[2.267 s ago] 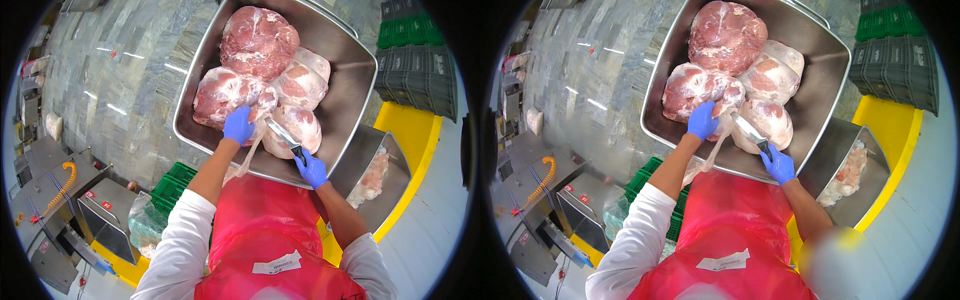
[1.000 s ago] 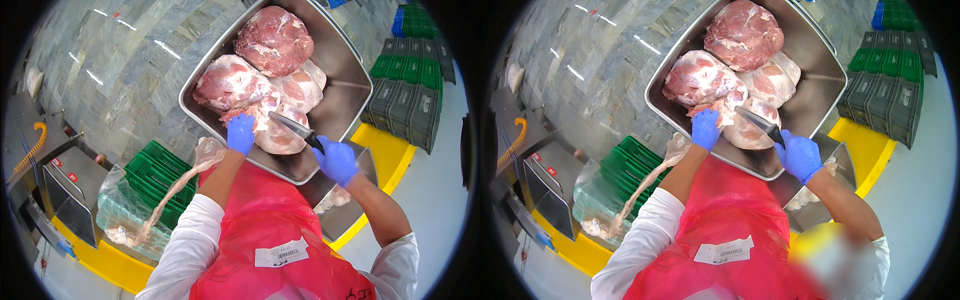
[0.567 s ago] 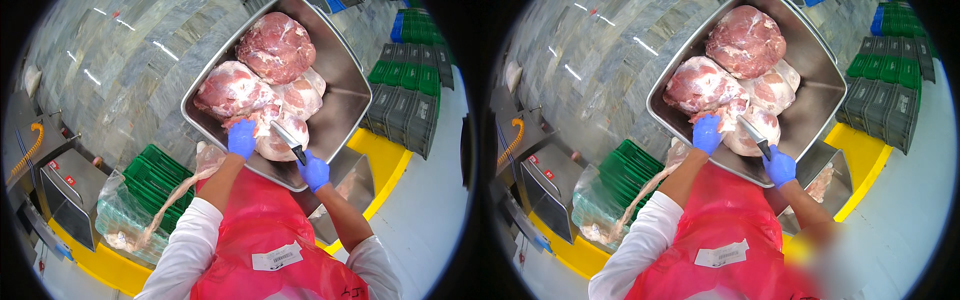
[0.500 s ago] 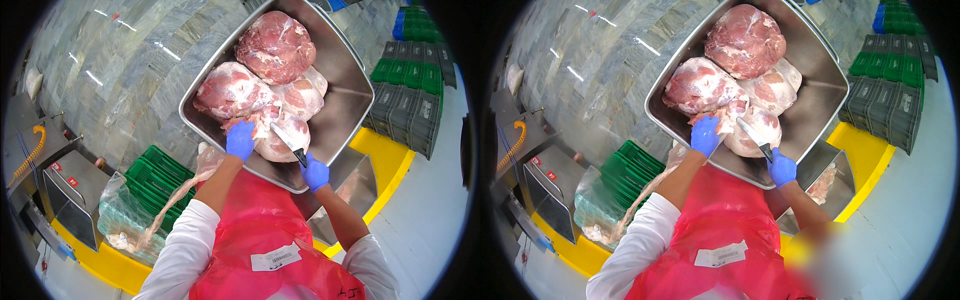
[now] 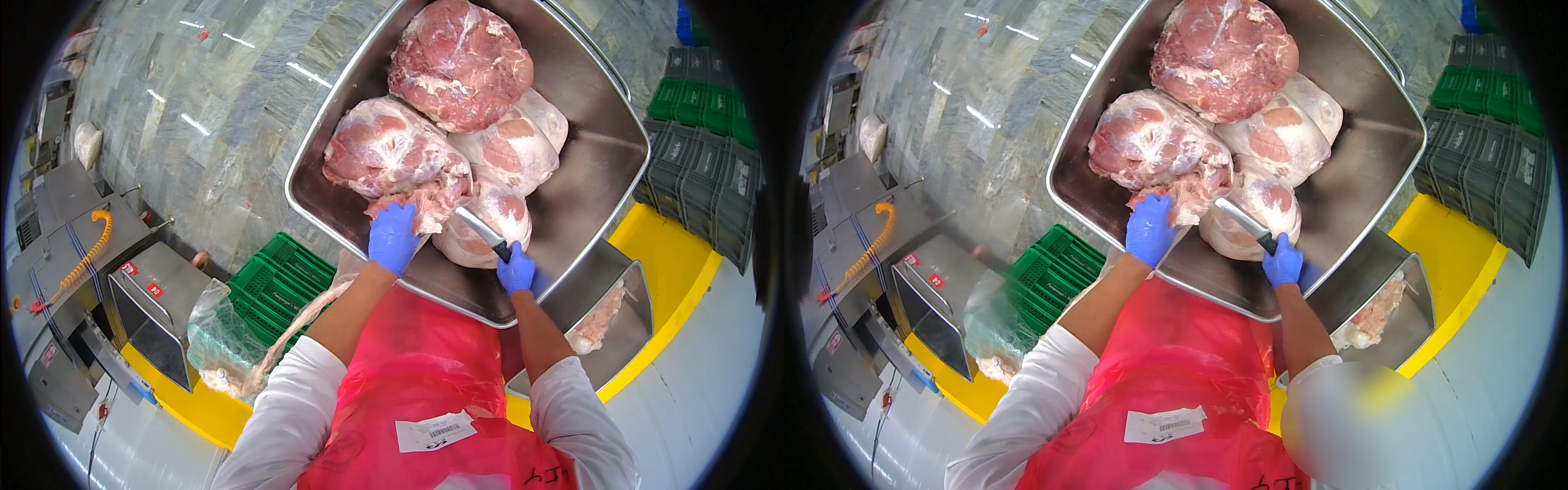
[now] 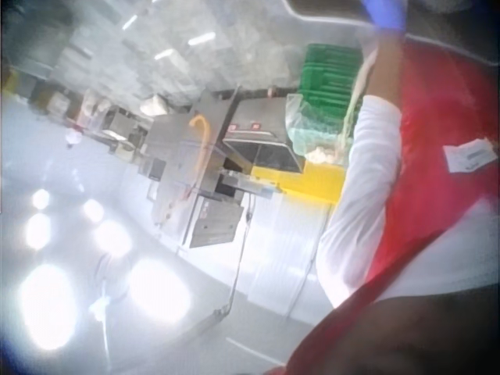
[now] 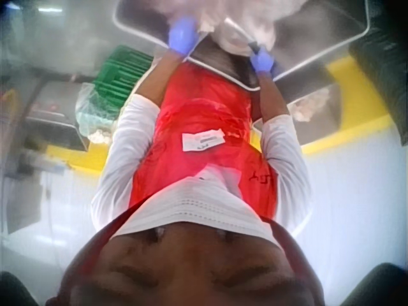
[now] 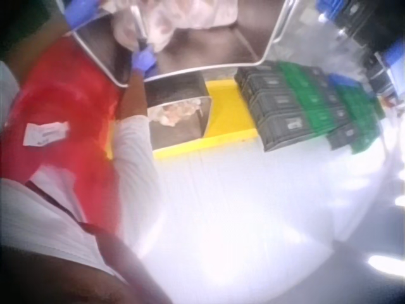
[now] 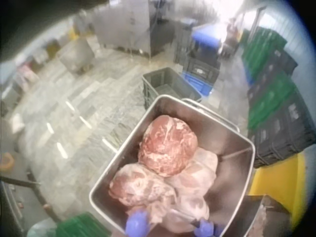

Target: The person trims fat and connective tissue from large cuts of pork using a knife. They separate the trimmed pieces and place them into a metal bin, then continue trimming additional cuts and organizing the meat in the bin.

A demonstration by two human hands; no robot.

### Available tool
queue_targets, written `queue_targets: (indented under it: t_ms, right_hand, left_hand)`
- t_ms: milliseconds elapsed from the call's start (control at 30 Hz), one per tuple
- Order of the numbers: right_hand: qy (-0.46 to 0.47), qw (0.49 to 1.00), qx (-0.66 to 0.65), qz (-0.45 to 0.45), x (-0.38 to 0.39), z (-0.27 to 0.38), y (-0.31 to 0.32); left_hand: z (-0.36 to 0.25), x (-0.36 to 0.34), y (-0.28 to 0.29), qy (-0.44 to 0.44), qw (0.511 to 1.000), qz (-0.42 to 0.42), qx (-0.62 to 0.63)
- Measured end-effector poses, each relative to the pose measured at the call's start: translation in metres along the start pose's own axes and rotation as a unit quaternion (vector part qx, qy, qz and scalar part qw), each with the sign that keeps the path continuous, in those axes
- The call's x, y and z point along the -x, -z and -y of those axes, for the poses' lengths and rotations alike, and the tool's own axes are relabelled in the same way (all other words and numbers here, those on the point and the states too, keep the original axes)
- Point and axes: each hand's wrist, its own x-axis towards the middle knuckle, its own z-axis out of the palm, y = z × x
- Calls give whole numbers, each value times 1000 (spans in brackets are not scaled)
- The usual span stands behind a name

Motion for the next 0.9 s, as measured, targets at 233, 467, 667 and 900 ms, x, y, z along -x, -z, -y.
queue_targets:
  t_ms: [233, 467, 667, 900]
  right_hand:
    - [6, 986, -156, 57, 25, -4, -24]
    - [-98, 842, -445, 288, 42, -8, -33]
    - [-212, 673, -546, 452, 63, 28, 53]
    - [-113, 845, -363, 376, 48, 59, 164]
  left_hand:
    - [8, -8, 0, -15, 1000, 5, 10]
    - [21, 0, -9, -30, 995, -38, 82]
    - [13, 8, -3, -49, 998, -5, 30]
    - [2, 21, -11, -89, 995, -16, -50]
